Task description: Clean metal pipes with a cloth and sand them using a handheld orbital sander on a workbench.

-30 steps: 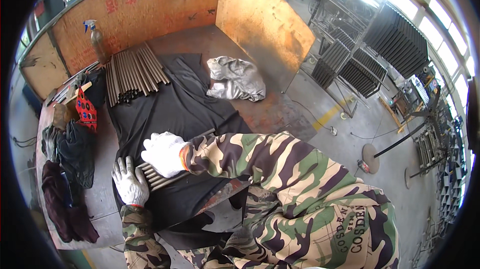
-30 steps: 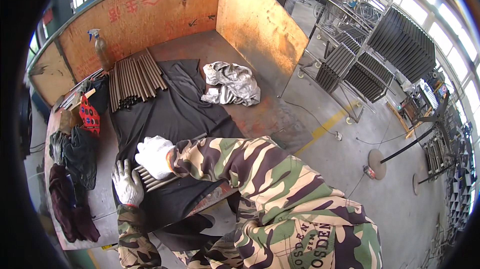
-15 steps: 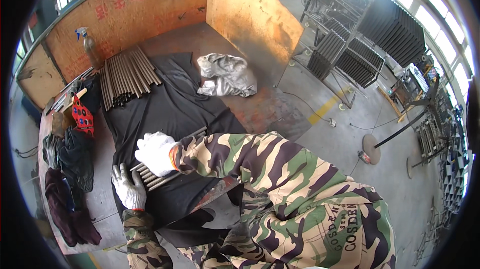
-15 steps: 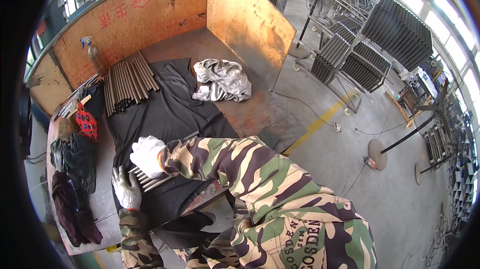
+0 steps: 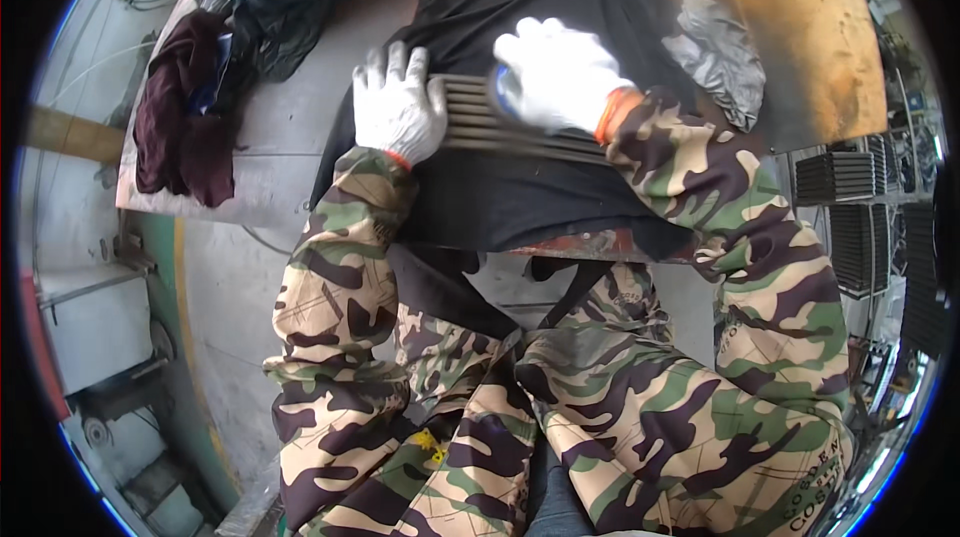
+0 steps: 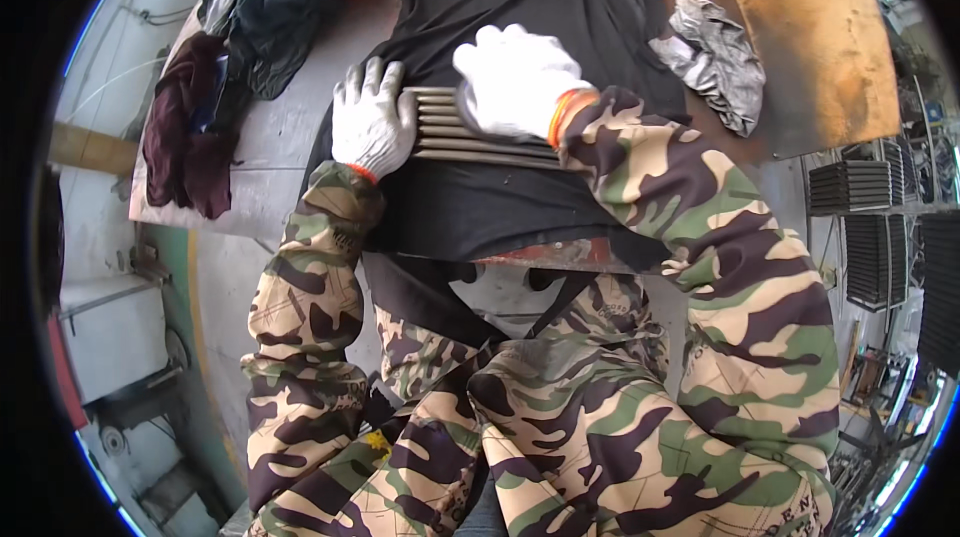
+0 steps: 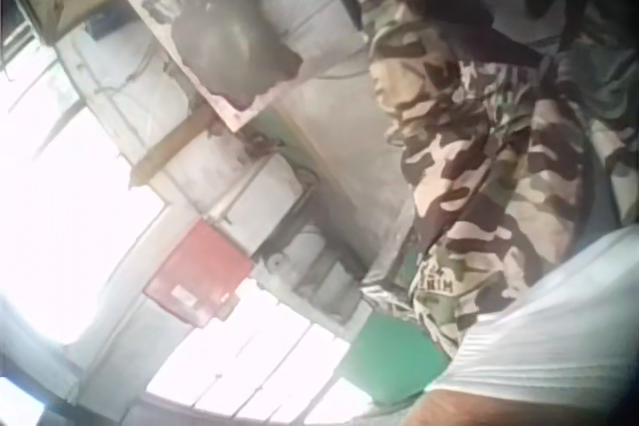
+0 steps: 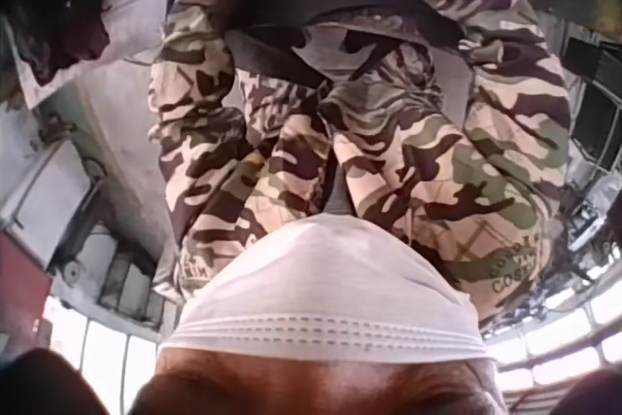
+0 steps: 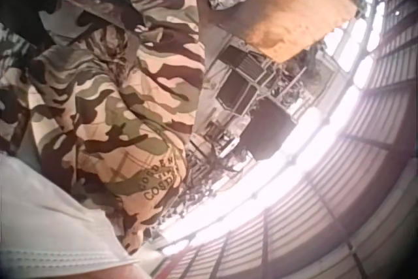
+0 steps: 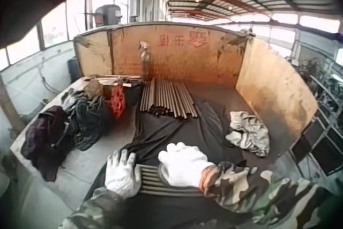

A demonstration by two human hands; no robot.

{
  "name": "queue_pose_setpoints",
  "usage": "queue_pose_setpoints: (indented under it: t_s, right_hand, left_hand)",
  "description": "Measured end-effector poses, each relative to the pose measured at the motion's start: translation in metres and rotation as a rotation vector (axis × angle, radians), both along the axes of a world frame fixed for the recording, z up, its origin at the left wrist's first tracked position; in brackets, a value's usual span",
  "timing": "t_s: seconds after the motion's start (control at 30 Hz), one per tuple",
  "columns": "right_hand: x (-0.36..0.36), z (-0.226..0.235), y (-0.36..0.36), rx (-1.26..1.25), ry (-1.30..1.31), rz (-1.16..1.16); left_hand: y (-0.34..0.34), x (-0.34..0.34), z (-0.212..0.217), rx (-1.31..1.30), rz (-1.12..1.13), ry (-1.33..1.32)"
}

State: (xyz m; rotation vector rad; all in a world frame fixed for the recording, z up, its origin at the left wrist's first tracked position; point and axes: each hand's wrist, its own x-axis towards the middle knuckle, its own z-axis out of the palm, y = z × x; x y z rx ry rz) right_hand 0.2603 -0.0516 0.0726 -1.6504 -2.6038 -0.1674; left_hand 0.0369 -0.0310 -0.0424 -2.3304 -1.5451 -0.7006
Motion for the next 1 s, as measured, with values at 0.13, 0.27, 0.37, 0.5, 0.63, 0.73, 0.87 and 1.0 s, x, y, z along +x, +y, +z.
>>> queue_pose_setpoints:
  t_s: [0.13, 0.27, 0.37, 0.5, 0.63, 0.73, 0.87, 1.0]
  right_hand:
    - [-0.001, -0.004, 0.003, -0.014, -0.030, -0.057]
    - [-0.003, -0.004, 0.005, -0.095, -0.065, -0.001]
    - [-0.002, -0.005, 0.006, 0.063, -0.013, -0.012]
    - [0.003, -0.009, 0.006, -0.015, -0.038, -0.032]
    - [0.010, -0.013, 0.009, 0.054, -0.030, 0.007]
    - [0.015, -0.015, 0.011, 0.115, -0.032, 0.000]
    - [0.018, -0.018, 0.004, 0.022, -0.056, 0.041]
    - [0.014, -0.018, -0.003, 0.197, 0.001, 0.013]
  left_hand:
    - [0.002, 0.002, 0.005, -0.050, 0.016, 0.034]
    - [0.005, 0.002, 0.001, -0.036, 0.037, 0.052]
    - [0.008, 0.003, -0.003, 0.000, 0.025, 0.066]
    - [0.010, 0.002, -0.004, 0.032, 0.038, 0.082]
    - [0.007, 0.002, -0.001, -0.004, -0.008, 0.064]
    - [0.003, 0.000, 0.000, 0.014, -0.002, 0.120]
    - [0.003, -0.001, 0.000, 0.020, -0.004, 0.100]
    - [0.013, 0.003, -0.001, 0.010, 0.012, 0.129]
